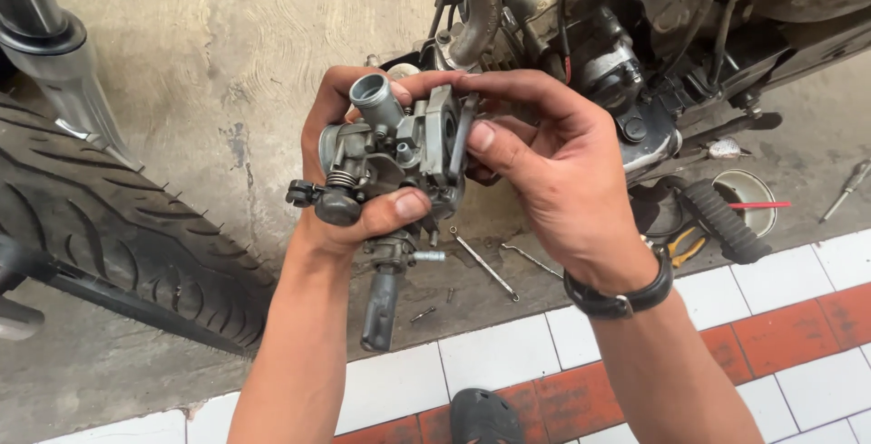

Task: Installing and securing a carburetor onto a motorcycle engine.

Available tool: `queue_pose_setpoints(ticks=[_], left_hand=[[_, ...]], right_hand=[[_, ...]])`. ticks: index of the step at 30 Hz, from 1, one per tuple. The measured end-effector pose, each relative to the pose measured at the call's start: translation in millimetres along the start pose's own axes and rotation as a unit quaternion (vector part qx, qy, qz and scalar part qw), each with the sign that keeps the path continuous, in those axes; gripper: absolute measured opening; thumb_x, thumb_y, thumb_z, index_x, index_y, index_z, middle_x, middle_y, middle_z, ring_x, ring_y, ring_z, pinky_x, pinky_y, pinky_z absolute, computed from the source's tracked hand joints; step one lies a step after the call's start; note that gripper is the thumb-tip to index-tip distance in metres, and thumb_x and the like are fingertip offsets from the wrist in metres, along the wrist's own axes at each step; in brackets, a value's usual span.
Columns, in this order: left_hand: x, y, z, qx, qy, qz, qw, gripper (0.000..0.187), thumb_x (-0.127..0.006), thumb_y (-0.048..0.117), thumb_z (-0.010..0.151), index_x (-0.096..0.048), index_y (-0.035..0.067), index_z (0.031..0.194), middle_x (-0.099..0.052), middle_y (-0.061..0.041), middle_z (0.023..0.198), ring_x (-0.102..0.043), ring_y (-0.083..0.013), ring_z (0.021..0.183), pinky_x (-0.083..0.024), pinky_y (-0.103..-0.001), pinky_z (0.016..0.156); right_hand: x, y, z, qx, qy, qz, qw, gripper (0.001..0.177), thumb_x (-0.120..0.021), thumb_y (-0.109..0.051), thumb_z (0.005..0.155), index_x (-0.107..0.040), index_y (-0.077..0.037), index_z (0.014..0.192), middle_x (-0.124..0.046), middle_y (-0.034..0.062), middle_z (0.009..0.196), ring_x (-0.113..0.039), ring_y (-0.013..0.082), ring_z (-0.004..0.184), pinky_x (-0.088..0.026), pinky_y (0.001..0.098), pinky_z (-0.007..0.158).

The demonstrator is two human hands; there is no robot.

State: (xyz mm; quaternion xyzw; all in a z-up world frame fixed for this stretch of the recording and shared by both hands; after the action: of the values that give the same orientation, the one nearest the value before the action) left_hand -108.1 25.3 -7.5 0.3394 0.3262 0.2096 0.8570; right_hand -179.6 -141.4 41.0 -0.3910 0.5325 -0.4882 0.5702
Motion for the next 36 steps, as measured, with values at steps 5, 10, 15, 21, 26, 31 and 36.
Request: queue_pose_setpoints(ticks=[5, 10, 15, 21, 26, 31, 36], left_hand=[[2, -1, 1, -0.022, 0.003, 0.02, 1.0, 0.063, -0.089, 0.021, 0.085, -0.046, 0.01, 0.13, -0.064, -0.018, 0.126, -0.059, -0.0301, 0.133, -0.055, -0.043, 0.111], [2, 8, 9, -0.02, 0.021, 0.06, 0.998, 0.066, -0.089, 0.017, 0.082, -0.042, 0.012, 0.129, -0.063, -0.021, 0.135, -0.063, -0.0275, 0.125, -0.059, -0.04, 0.107], [12, 18, 21, -0.027, 0.019, 0.125, 0.992, 0.066, -0.087, 0.01, 0.082, -0.041, 0.011, 0.129, -0.065, -0.021, 0.138, -0.072, -0.0236, 0.115, -0.065, -0.036, 0.1], [23, 12, 29, -0.069, -0.014, 0.226, 0.972, 0.064, -0.088, 0.006, 0.089, -0.042, 0.009, 0.134, -0.064, -0.019, 0.142, -0.069, -0.0189, 0.117, -0.064, -0.032, 0.103], [32, 13, 53, -0.104, -0.02, 0.295, 0.949, 0.064, -0.087, 0.003, 0.09, -0.04, 0.01, 0.133, -0.065, -0.017, 0.139, -0.071, -0.0178, 0.12, -0.063, -0.031, 0.1], [55, 4, 82, -0.136, -0.035, 0.277, 0.951, 0.063, -0.087, -0.005, 0.092, -0.041, 0.009, 0.132, -0.065, -0.015, 0.139, -0.069, -0.0165, 0.119, -0.062, -0.03, 0.102], [64, -2, 103, -0.131, -0.051, 0.268, 0.953, 0.062, -0.086, -0.008, 0.087, -0.045, 0.008, 0.131, -0.067, -0.014, 0.137, -0.068, -0.0156, 0.12, -0.063, -0.029, 0.101]], right_hand=[[1, 14, -4, 0.053, 0.076, -0.037, 0.995, 0.025, -0.076, -0.002, 0.103, -0.066, 0.005, 0.124, -0.072, 0.0064, 0.105, -0.067, 0.0106, 0.091, -0.056, 0.0253, 0.079], [-2, 7, 2, 0.084, 0.056, -0.136, 0.986, 0.024, -0.069, -0.01, 0.108, -0.071, 0.005, 0.126, -0.073, 0.006, 0.108, -0.068, 0.0092, 0.094, -0.058, 0.0248, 0.086], [-6, -8, 15, 0.033, 0.007, -0.114, 0.993, 0.034, -0.058, -0.022, 0.104, -0.065, 0.0, 0.128, -0.072, 0.0058, 0.119, -0.07, 0.0087, 0.105, -0.06, 0.0225, 0.094], [-8, 3, 18, 0.078, 0.011, -0.06, 0.995, 0.045, -0.071, -0.009, 0.1, -0.057, 0.002, 0.142, -0.066, 0.015, 0.138, -0.066, 0.0163, 0.125, -0.056, 0.0287, 0.109], [-21, -2, 37, 0.188, 0.058, -0.176, 0.965, 0.031, -0.064, -0.008, 0.103, -0.063, 0.003, 0.132, -0.061, 0.0074, 0.131, -0.062, 0.0107, 0.117, -0.055, 0.0235, 0.101], [-20, 1, 69, 0.157, 0.088, -0.186, 0.966, 0.034, -0.065, -0.01, 0.106, -0.065, 0.002, 0.138, -0.064, 0.0005, 0.106, -0.057, 0.0064, 0.094, -0.049, 0.0203, 0.08], [-15, -1, 76, 0.165, 0.142, -0.274, 0.937, 0.03, -0.068, -0.009, 0.106, -0.07, 0.0, 0.135, -0.074, 0.0007, 0.097, -0.056, 0.0039, 0.076, -0.047, 0.0214, 0.065]])
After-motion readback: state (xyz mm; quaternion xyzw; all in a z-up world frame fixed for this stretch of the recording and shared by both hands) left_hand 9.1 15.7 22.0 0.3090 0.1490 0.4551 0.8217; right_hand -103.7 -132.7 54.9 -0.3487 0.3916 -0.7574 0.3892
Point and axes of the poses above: each hand's wrist, its own z-axis towards the middle knuckle, its own x-axis out of the back of the hand, y = z × x, the point moved 3 cm from there along z, towards the middle knuckle
